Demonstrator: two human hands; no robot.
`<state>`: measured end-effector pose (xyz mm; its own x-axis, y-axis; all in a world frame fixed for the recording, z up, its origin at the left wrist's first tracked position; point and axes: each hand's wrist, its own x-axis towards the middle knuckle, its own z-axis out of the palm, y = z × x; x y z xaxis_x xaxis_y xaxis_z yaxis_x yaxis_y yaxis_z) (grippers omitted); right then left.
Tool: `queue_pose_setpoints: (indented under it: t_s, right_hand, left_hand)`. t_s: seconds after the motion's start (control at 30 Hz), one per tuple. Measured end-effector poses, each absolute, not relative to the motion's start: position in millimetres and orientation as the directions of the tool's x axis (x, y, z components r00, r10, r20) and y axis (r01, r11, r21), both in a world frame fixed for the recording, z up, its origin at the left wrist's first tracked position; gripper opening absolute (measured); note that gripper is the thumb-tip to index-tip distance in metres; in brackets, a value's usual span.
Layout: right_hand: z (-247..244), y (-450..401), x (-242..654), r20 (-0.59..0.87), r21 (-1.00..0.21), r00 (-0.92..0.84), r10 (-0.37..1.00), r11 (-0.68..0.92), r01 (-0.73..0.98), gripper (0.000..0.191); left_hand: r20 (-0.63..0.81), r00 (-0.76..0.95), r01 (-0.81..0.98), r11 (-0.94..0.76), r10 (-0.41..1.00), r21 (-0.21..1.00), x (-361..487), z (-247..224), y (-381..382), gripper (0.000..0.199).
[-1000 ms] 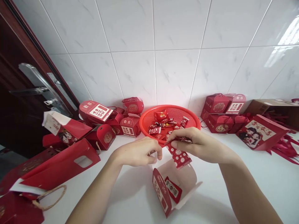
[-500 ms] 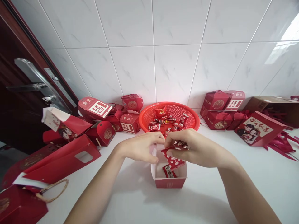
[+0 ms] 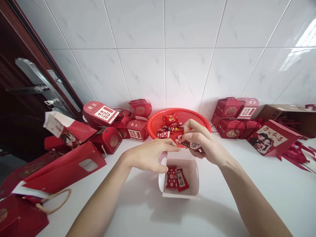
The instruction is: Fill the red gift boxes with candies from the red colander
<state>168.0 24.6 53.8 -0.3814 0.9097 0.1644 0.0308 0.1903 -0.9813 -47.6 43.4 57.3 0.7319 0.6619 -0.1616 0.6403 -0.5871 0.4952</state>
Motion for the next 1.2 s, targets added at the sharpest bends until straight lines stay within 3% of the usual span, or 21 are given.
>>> queue_pose_setpoints:
  t_s: [0.1, 0.2, 0.43, 0.53, 0.67, 0.77, 1.0, 1.2]
  right_hand:
    - [51, 30, 172, 0.124, -0.990, -0.440, 0.889, 0.082, -0.113, 0.016]
    - [52, 32, 173, 0.109, -0.994, -0.461, 0.881, 0.086, -0.071, 0.024]
    - [58, 30, 166, 0.297, -0.900, -0.442, 0.847, 0.403, 0.167, 0.044]
    - [56, 30, 166, 0.349, -0.840, -0.451, 0.821, 0.488, 0.237, 0.038]
    - [51, 29, 165, 0.325, -0.827, -0.440, 0.837, 0.477, 0.296, 0.035]
    - [48, 29, 164, 0.297, -0.859, -0.408, 0.863, 0.428, 0.280, 0.034]
    - [49, 31, 167, 0.319, -0.904, -0.328, 0.889, 0.389, 0.175, 0.040]
    - [55, 27, 171, 0.369, -0.822, -0.397, 0.840, 0.494, 0.282, 0.020]
  left_hand:
    - [-0.107, 0.736, 0.628, -0.616, 0.668, 0.476, -47, 59, 43, 0.071]
    - [-0.084, 0.734, 0.625, -0.621, 0.674, 0.474, -47, 60, 42, 0.070]
    - [-0.080, 0.750, 0.603, -0.629, 0.657, 0.490, -45, 64, 39, 0.034]
    - [-0.096, 0.738, 0.623, -0.621, 0.667, 0.475, -45, 65, 39, 0.037]
    - [-0.089, 0.712, 0.647, -0.602, 0.696, 0.467, -45, 62, 39, 0.044]
    - [-0.053, 0.707, 0.624, -0.587, 0.705, 0.516, -44, 60, 40, 0.046]
    - [0.057, 0.707, 0.487, -0.544, 0.705, 0.684, -43, 58, 44, 0.025]
    - [0.093, 0.648, 0.473, -0.496, 0.756, 0.728, -45, 57, 46, 0.019]
